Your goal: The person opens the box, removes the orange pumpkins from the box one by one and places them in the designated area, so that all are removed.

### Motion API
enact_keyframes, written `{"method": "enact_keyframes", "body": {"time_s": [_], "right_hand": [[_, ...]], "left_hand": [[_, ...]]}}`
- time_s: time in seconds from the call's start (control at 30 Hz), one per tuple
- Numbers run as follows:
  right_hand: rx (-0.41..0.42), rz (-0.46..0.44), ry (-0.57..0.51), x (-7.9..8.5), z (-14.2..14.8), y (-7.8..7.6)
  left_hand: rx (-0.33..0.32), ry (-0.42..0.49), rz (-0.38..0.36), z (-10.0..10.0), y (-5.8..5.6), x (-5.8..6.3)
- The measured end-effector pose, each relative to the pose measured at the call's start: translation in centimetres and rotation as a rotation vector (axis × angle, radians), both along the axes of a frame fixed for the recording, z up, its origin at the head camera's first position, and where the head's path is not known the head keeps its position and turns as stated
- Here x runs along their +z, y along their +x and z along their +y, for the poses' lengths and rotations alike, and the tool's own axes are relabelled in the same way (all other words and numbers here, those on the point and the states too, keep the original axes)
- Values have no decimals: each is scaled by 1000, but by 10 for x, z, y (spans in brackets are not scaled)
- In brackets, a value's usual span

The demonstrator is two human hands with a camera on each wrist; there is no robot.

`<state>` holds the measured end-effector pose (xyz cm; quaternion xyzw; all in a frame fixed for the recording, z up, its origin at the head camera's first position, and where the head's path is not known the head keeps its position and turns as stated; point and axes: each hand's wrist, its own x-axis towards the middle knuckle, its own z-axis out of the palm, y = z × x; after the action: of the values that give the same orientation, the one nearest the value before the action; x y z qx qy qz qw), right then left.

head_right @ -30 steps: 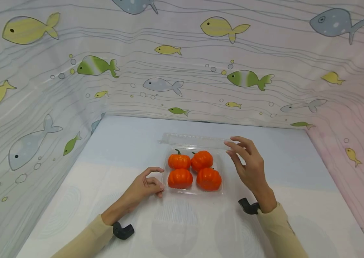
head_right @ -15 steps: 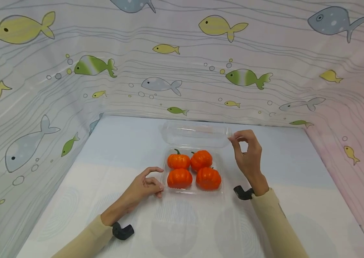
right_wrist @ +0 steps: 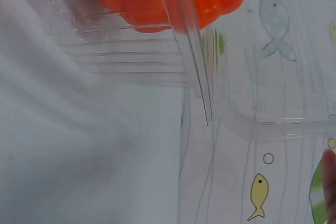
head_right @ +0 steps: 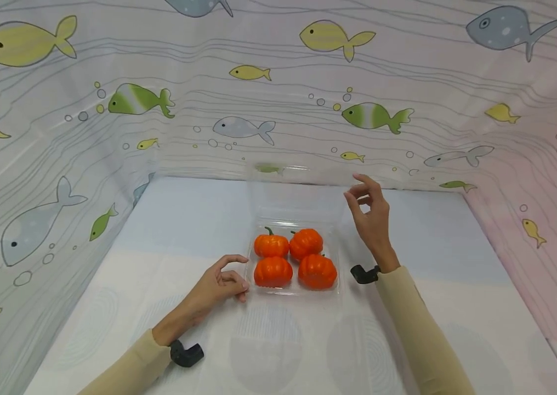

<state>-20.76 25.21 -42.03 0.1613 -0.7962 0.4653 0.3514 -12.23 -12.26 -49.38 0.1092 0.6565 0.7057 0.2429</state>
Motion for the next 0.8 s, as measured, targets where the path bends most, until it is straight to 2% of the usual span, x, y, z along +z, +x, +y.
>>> {"method": "enact_keyframes", "body": {"time_s": [0.17, 0.33, 0.6, 0.8], "right_hand": [[1, -111, 2, 9, -9, -8], [13, -160, -9, 4, -5, -22], [13, -177, -6, -33, 11, -53], [16, -251, 27, -49, 15, -59]], "left_hand": [[10, 0, -1, -2, 0, -2], [-8, 25, 6, 0, -1, -3], [-7, 32, 3, 1, -3, -5], [-7, 31, -1, -1, -2, -5]]}}
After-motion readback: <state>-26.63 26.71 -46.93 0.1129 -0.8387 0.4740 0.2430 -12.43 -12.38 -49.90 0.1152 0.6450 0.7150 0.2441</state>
